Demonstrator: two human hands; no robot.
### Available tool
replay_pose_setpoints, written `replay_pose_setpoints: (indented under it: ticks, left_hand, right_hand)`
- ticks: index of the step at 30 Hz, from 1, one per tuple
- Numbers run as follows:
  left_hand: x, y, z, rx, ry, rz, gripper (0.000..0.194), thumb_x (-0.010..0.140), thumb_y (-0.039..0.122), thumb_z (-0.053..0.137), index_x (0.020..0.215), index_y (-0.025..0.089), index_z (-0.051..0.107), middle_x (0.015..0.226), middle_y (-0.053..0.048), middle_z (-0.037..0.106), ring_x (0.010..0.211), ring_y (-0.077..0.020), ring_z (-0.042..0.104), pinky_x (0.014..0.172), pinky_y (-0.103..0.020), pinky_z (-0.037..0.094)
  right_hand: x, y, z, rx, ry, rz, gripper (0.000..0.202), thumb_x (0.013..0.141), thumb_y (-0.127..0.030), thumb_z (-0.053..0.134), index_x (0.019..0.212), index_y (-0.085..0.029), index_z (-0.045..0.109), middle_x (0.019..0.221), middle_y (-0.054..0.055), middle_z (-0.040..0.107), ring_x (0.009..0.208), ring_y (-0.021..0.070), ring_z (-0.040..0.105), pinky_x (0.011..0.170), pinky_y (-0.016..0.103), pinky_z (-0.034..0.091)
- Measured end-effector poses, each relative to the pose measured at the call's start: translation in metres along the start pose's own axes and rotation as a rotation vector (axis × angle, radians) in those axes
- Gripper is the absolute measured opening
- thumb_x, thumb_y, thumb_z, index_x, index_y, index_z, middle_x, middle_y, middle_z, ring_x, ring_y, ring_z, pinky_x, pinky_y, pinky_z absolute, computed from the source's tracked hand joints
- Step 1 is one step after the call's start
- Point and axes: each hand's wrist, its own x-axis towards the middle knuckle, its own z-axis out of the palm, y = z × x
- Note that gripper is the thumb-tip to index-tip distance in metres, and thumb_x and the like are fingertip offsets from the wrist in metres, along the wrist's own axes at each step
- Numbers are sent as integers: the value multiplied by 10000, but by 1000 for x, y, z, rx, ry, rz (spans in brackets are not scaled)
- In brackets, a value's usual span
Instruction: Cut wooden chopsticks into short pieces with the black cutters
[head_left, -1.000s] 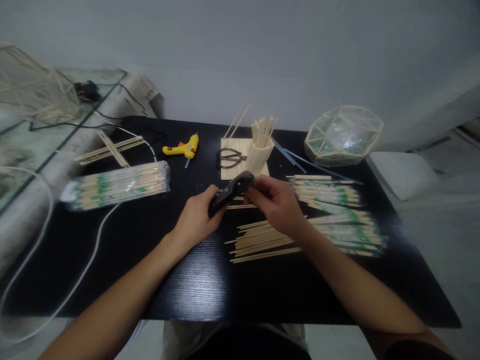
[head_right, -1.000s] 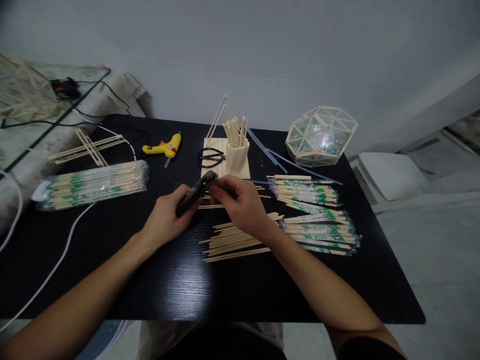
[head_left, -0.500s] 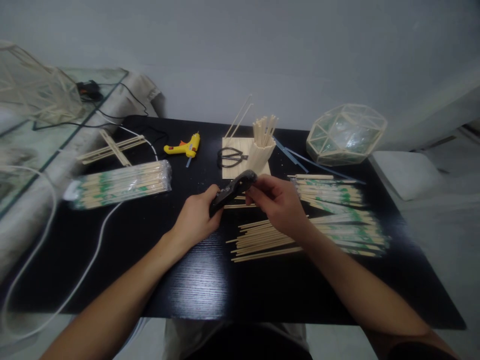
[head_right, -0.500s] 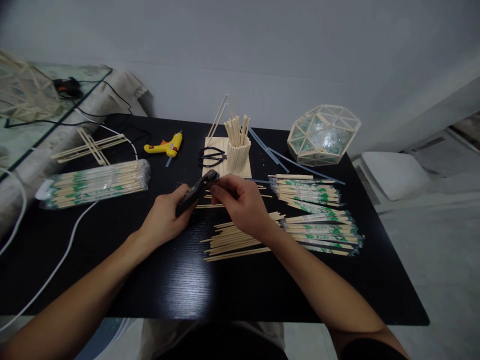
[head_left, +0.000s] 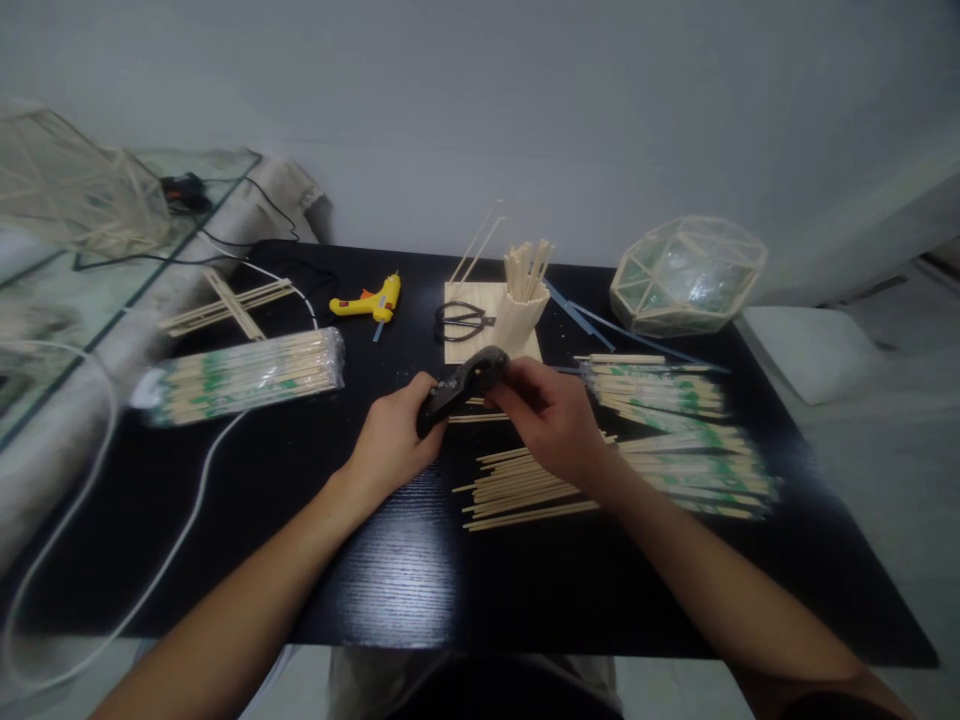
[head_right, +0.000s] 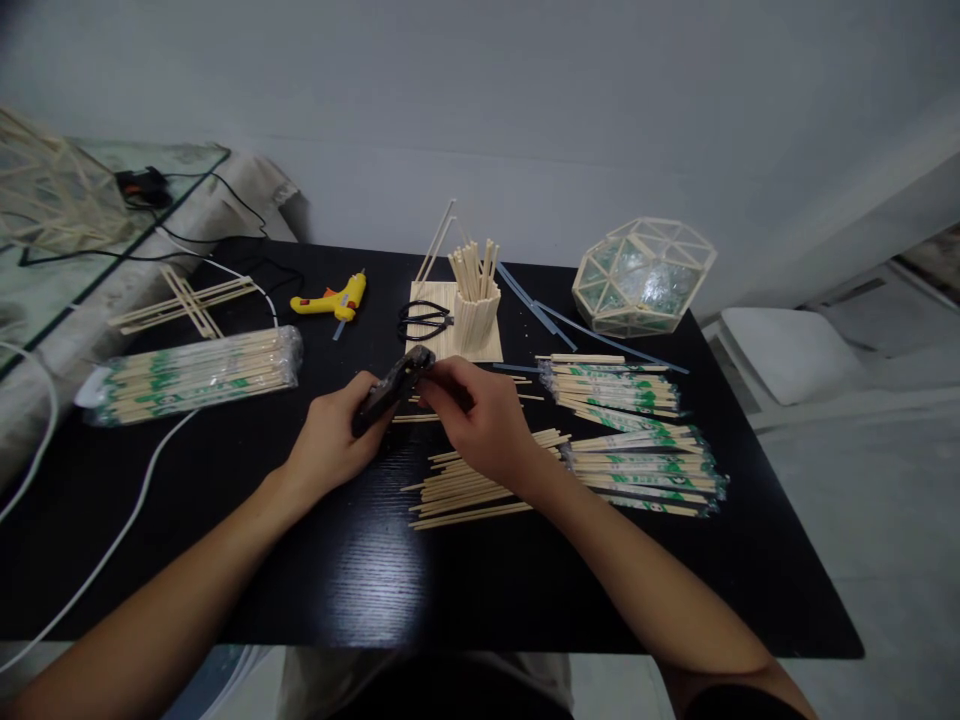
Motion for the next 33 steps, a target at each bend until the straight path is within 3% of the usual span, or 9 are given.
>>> replay_pose_setpoints:
  ticks: [6,15,24,33]
  left_hand:
    - [-1,1,1,-24,-16,2,43,890,214,578,894,217,536,730,25,596,629,-143,550,628,-246,391]
    - [-1,2,0,-48,-32,20,52,892,203,578,943,203,586,775,8,643,668,-150,585,652,-249,416]
    - [0,1,-3,-65,-49,57,78,903,195,573,975,197,602,813,7,654,701,-147,596,677,-246,431]
    - [0,2,-5,-85,-69,62,66,916,214,563,964,194,605,796,5,639,700,-148,594,671,-250,430]
  right_hand:
    - [-1,-2,-2,-109,3,-90,233,996,-170,581,774,-193,648,689,-14,689,611,121,618,645,258,465]
    - [3,-8,-6,-22,-70,5,312,1004,-231,594,696,-188,614,623,-26,612,578,111,521,598,260,397]
    - [5,-4,-12,180,-208,136,428,1018,-444,615,685,-175,633,607,-24,555,555,99,442,549,261,338]
    - [7,-5,-14,206,-250,141,458,1019,-493,600,685,-182,635,585,-31,536,537,95,421,522,258,326]
